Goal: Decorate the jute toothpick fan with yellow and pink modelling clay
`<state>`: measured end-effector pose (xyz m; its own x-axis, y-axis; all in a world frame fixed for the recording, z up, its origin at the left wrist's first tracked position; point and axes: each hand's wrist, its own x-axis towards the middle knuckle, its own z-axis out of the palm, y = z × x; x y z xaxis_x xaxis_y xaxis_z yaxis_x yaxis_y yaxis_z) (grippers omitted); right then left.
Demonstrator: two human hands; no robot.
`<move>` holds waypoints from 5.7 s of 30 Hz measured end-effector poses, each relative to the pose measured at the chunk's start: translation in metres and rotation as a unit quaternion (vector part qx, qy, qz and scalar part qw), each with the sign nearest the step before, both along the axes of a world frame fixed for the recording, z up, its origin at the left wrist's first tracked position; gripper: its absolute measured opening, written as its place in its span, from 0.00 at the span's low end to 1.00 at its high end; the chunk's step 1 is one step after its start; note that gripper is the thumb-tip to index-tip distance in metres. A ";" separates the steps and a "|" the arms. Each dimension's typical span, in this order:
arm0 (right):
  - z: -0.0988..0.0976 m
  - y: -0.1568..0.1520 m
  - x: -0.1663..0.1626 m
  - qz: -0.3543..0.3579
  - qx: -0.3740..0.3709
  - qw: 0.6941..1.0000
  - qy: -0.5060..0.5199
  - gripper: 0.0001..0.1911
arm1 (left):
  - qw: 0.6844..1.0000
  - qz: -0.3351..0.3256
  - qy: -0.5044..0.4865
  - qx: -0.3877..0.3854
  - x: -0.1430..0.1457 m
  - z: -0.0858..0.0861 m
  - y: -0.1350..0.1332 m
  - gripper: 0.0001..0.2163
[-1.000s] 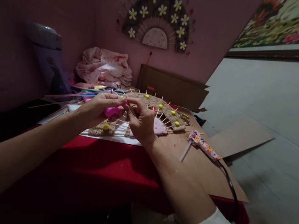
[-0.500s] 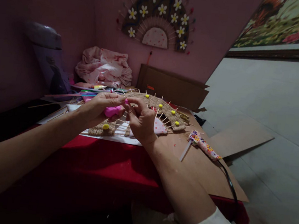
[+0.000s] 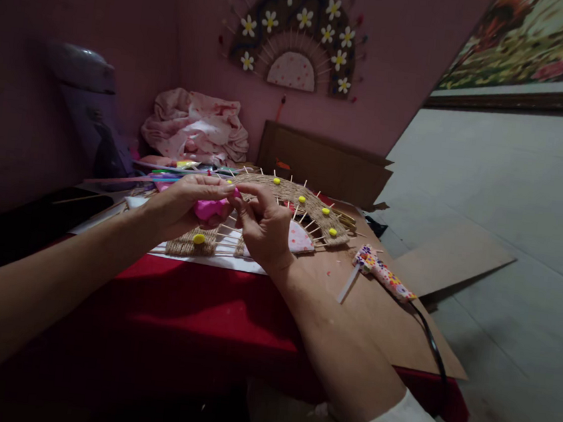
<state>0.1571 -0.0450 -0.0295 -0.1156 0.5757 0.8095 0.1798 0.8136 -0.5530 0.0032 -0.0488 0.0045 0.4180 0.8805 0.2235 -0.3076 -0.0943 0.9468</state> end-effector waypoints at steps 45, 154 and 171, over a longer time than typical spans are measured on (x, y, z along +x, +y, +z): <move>-0.002 0.000 -0.001 0.018 0.004 1.000 -0.006 0.09 | 0.999 0.020 0.023 0.031 0.000 -0.002 0.002 0.13; -0.002 -0.002 0.003 -0.069 0.083 0.985 -0.131 0.07 | 0.998 -0.050 0.010 0.021 -0.003 -0.001 0.003 0.13; -0.001 -0.002 0.004 -0.067 0.073 0.984 -0.149 0.08 | 0.999 -0.025 0.022 0.018 -0.004 -0.002 0.005 0.14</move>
